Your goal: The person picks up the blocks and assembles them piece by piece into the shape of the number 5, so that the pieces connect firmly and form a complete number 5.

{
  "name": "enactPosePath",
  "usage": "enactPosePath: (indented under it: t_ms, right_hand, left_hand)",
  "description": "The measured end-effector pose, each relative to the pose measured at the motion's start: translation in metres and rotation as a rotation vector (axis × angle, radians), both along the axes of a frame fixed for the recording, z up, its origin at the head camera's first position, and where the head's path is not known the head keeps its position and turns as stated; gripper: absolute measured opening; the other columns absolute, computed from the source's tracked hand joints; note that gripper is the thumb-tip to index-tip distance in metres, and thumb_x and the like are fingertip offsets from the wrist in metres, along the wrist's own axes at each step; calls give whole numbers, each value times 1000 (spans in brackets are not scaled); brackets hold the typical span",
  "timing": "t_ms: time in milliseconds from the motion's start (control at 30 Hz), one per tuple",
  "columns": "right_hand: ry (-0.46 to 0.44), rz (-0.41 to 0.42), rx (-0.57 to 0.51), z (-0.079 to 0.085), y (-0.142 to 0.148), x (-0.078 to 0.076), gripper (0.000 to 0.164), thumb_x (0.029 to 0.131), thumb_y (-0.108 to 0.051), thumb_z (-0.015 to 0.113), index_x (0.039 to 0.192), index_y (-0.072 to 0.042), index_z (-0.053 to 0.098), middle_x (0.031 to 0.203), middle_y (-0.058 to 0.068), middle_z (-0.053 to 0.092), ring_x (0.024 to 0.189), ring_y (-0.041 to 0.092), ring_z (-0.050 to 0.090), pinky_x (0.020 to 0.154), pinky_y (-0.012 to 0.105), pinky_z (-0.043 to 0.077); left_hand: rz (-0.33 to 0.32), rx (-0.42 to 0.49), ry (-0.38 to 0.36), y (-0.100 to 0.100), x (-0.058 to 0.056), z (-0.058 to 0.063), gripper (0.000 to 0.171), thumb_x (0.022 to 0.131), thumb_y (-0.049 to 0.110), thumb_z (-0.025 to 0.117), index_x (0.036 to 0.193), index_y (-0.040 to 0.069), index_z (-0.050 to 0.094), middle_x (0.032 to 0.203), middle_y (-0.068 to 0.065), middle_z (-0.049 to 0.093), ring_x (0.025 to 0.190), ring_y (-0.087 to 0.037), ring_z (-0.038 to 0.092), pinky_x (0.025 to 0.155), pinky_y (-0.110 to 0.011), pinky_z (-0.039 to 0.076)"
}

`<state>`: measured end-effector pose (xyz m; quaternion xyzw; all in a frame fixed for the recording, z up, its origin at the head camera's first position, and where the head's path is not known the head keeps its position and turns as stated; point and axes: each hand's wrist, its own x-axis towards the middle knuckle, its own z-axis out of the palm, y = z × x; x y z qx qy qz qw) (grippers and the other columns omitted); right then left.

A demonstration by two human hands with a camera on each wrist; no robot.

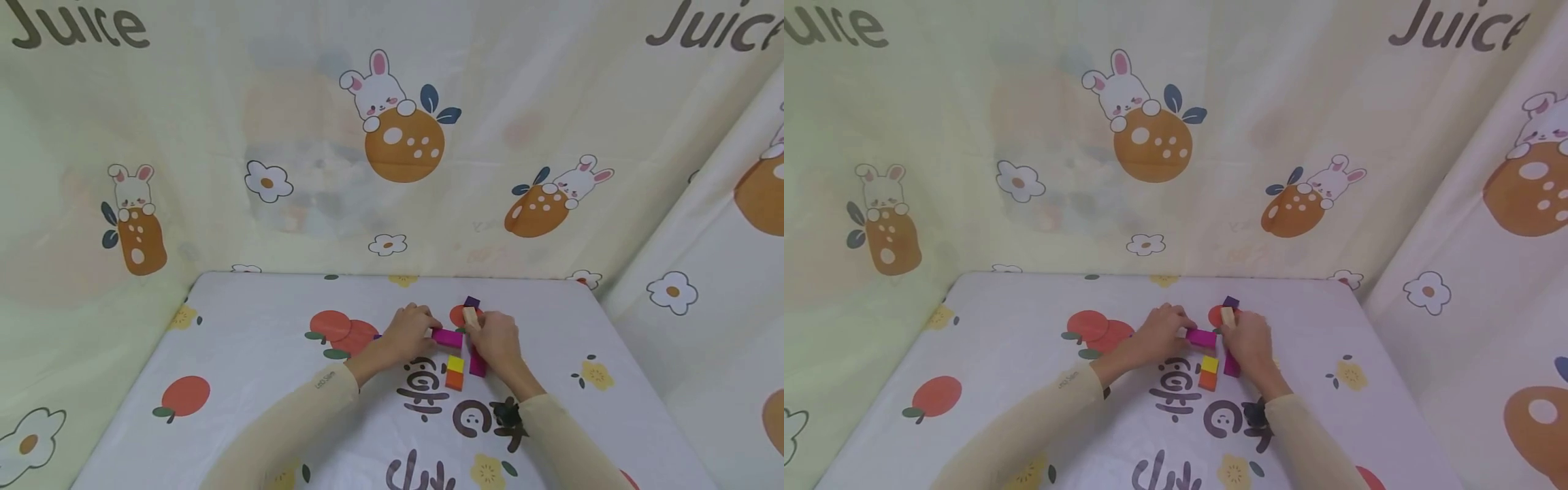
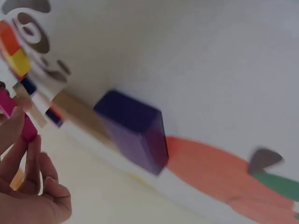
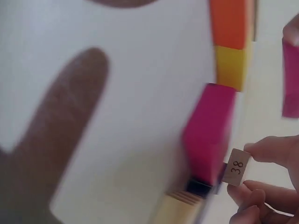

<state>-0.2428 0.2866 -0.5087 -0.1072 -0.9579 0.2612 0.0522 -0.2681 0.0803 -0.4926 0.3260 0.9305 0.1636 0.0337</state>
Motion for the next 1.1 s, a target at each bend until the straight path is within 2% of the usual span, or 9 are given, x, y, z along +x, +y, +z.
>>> enactPosePath:
  t_ms: [167, 300, 367, 433, 567, 700, 867, 967, 1100]
  right_hand:
    - [38, 45, -43, 13, -3, 8, 33, 96, -25, 77, 108, 5, 76, 81, 15, 71, 63, 22, 58, 50, 26, 46]
    - [38, 119, -23, 19, -12, 22, 35, 95, -24, 79, 117, 3, 77, 95, 15, 76, 73, 21, 58, 57, 26, 47]
    - [49, 172, -8, 20, -18, 32, 36, 94, -21, 81, 121, 3, 77, 102, 16, 77, 72, 19, 59, 58, 25, 48]
    - [70, 228, 5, 19, -24, 43, 35, 92, -19, 83, 120, 2, 78, 103, 15, 77, 71, 17, 58, 58, 23, 48]
    - [80, 297, 29, 16, -37, 66, 30, 89, -16, 86, 114, -1, 80, 95, 9, 74, 71, 13, 54, 57, 20, 44]
    - [38, 341, 34, 14, -54, 85, 26, 87, -14, 88, 110, -2, 81, 85, 1, 68, 70, 9, 50, 58, 19, 42]
    - [1, 426, 44, 9, -71, 99, 24, 87, -14, 87, 108, -3, 82, 81, -3, 62, 70, 9, 48, 60, 20, 41]
    - [-27, 470, 85, 2, -78, 102, 26, 87, -17, 87, 109, -4, 82, 88, -2, 68, 76, 9, 52, 66, 24, 47]
    - [-54, 484, 123, -2, -83, 104, 28, 89, -20, 86, 112, -6, 82, 99, 2, 73, 85, 10, 59, 78, 32, 56]
  left_hand:
    - [53, 142, -72, -29, 10, 11, 32, 95, 24, 81, 125, 16, 79, 110, -3, 73, 98, -14, 56, 83, -25, 47]
    - [59, 225, -116, -56, 25, 13, 32, 92, 22, 84, 122, 12, 80, 107, -7, 73, 96, -14, 55, 79, -23, 46]
    - [57, 248, -136, -71, 35, 12, 33, 91, 22, 85, 122, 11, 81, 105, -8, 72, 93, -14, 54, 76, -23, 44]
    - [52, 255, -139, -85, 45, 8, 34, 89, 20, 87, 121, 10, 81, 103, -9, 73, 91, -13, 53, 75, -23, 43]
    - [85, 211, -149, -108, 67, -1, 33, 85, 19, 89, 117, 10, 82, 100, -6, 72, 90, -11, 54, 75, -24, 44]
    - [121, 161, -143, -126, 83, -5, 29, 82, 16, 91, 109, 11, 84, 95, -3, 72, 87, -11, 56, 75, -25, 45]
    - [159, 160, -168, -138, 92, -11, 28, 79, 15, 92, 105, 9, 83, 92, -2, 70, 87, -13, 58, 78, -30, 49]
    - [186, 167, -212, -140, 94, -18, 28, 79, 17, 92, 103, 8, 82, 94, -1, 71, 96, -19, 65, 89, -39, 56]
    - [206, 159, -266, -140, 94, -26, 28, 81, 20, 92, 102, 10, 78, 94, 0, 69, 102, -23, 68, 97, -47, 58]
